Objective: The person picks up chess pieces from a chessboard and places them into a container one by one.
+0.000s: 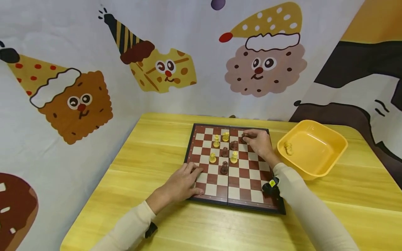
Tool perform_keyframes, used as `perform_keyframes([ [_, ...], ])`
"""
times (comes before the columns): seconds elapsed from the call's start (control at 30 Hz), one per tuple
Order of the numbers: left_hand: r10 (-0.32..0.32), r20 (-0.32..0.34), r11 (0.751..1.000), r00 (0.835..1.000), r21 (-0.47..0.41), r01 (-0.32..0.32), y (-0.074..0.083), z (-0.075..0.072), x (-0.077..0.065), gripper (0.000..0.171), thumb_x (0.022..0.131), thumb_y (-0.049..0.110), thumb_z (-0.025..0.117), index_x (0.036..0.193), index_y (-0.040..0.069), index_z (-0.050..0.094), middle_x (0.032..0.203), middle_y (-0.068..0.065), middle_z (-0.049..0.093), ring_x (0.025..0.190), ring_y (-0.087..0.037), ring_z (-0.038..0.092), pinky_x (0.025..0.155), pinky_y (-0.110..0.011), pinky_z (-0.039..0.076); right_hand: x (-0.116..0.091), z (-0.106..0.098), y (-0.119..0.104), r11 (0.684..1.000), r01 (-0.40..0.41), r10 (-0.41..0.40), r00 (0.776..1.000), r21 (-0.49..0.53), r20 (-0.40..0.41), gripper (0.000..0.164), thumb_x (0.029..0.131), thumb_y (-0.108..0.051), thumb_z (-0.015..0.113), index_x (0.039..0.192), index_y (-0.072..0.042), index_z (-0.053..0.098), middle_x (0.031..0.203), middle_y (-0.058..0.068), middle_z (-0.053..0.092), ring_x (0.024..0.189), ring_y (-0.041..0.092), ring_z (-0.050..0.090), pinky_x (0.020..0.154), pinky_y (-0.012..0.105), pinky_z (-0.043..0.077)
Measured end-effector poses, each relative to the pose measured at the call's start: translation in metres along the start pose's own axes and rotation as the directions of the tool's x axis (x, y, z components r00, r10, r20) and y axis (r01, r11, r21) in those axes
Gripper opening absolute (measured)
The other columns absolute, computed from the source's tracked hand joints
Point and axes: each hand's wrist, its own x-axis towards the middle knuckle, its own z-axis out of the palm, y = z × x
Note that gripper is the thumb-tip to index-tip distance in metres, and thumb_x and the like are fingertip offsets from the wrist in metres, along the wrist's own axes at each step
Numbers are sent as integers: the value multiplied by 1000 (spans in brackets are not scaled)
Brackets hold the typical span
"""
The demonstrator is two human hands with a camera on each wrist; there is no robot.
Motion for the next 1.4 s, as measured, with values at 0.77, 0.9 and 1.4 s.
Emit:
perform_keyframes([
  [0.77,-7,11,1000,1000,-7,7,-6,-12,8,75,89,48,75,142,0,53,129,-14,48,112,-26,46,98,-40,43,12,-7,-15,999,31,-28,997,43,-72,24,95,-4,72,117,2,75,106,17,74,95,30,70,67,24,52],
  [0.9,-25,7,999,1000,-31,25,-7,-12,10,75,88,47,77,142,2,54,128,-12,48,110,-25,46,96,-41,44,15,-9,-21,999,30,-27,997,41,-73,23,95,-4,73,116,2,75,107,17,74,97,30,70,73,31,54],
  [1.4,23,-14,1000,1000,-20,-23,-4,-9,4,71,87,44,79,138,-1,56,122,-12,49,106,-25,47,93,-39,46,1,-22,-26,997,70,-70,995,9,-75,19,92,-1,74,110,4,76,102,18,74,96,32,70,76,39,57],
])
